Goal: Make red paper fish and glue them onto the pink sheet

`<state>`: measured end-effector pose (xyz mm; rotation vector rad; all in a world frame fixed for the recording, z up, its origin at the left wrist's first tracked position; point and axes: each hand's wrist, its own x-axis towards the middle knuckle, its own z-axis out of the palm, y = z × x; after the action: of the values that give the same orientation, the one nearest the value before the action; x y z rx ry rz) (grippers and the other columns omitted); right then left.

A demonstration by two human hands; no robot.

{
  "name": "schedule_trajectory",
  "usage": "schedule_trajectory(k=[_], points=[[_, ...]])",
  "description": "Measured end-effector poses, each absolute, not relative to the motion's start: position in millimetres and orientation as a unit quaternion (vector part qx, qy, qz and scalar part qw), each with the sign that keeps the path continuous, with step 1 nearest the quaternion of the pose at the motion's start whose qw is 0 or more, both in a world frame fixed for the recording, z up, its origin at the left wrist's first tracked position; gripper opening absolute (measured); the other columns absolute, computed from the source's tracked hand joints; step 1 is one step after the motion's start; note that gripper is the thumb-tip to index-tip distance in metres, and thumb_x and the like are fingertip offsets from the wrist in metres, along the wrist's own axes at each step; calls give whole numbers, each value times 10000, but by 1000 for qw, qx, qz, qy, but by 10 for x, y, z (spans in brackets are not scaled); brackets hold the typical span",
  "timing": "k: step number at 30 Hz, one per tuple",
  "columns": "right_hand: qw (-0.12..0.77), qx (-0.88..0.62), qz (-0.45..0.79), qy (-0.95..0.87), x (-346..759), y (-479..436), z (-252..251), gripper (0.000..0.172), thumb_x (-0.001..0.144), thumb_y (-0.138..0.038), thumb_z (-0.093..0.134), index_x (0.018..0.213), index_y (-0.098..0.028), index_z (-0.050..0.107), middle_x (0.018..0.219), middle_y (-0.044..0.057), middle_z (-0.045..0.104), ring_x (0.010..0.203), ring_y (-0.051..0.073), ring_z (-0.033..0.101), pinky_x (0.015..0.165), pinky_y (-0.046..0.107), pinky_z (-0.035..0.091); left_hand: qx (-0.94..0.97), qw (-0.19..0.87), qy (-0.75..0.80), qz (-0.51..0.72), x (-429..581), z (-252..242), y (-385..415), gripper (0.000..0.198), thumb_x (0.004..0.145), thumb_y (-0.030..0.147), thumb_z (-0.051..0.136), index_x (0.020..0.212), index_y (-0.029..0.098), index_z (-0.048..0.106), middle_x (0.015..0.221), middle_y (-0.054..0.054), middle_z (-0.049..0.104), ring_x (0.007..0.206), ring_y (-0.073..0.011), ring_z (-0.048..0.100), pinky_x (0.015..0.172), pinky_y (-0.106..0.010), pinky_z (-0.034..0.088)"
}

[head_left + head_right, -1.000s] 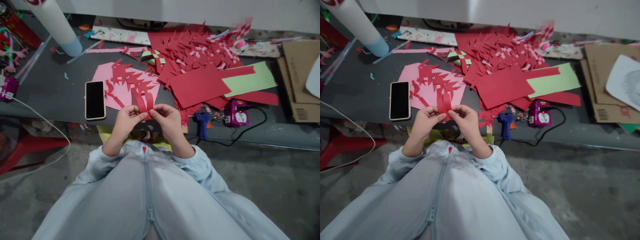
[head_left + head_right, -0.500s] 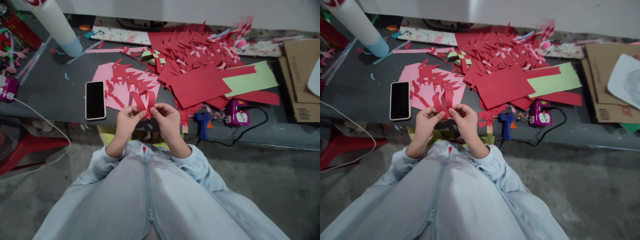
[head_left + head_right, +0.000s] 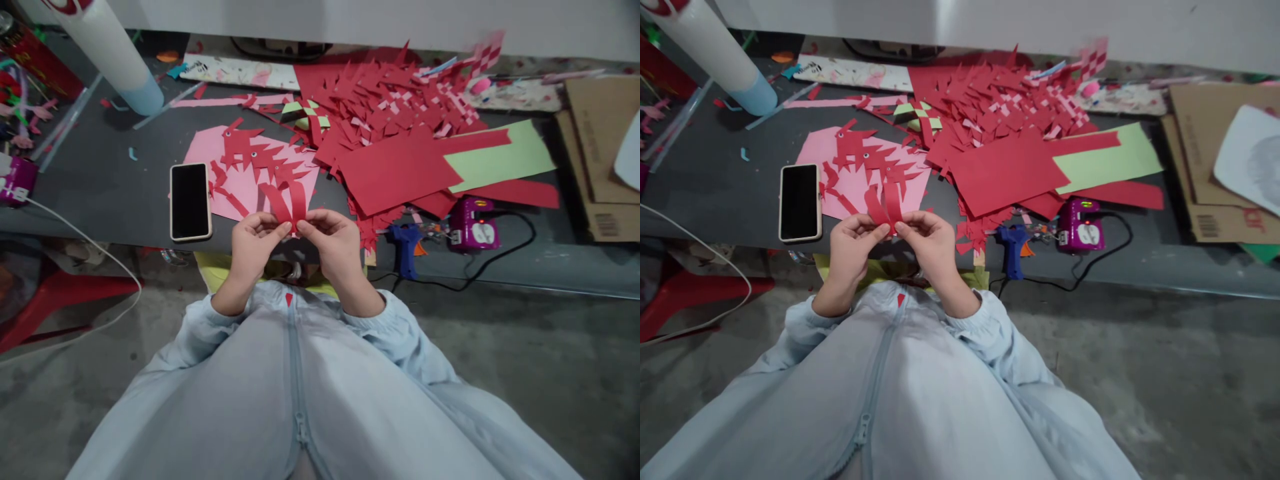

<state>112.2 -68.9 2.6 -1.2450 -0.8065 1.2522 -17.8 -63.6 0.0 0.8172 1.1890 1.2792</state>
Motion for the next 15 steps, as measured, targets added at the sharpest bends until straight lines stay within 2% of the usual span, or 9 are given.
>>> schedule_trajectory(k=[7, 11, 15], points=[[603, -524, 512, -316, 1112, -683, -28, 362, 543, -430, 887, 761, -215, 694, 686, -23, 700, 626, 126, 647, 644, 286, 562, 310, 558, 498, 588, -153, -12, -641, 378, 538, 348, 914, 703, 171, 623, 652, 46, 672, 593, -85, 648, 640, -228, 576], [574, -532, 514, -351, 1207, -639, -38, 396, 567, -484, 865, 800, -223, 678, 705, -19, 701, 628, 133, 648, 656, 307, 568, 286, 565, 504, 588, -186, 27, -627, 444, 494, 378, 931, 716, 174, 605, 651, 52, 672, 600, -90, 659, 659, -243, 590], [513, -549, 530, -394, 1380, -585, -56, 401, 629, -485, 814, 897, -210, 700, 687, -18, 685, 568, 124, 604, 599, 302, 539, 272, 593, 500, 570, -238, 41, -627, 459, 509, 390, 931, 730, 162, 599, 641, 48, 672, 567, -85, 657, 663, -245, 594]])
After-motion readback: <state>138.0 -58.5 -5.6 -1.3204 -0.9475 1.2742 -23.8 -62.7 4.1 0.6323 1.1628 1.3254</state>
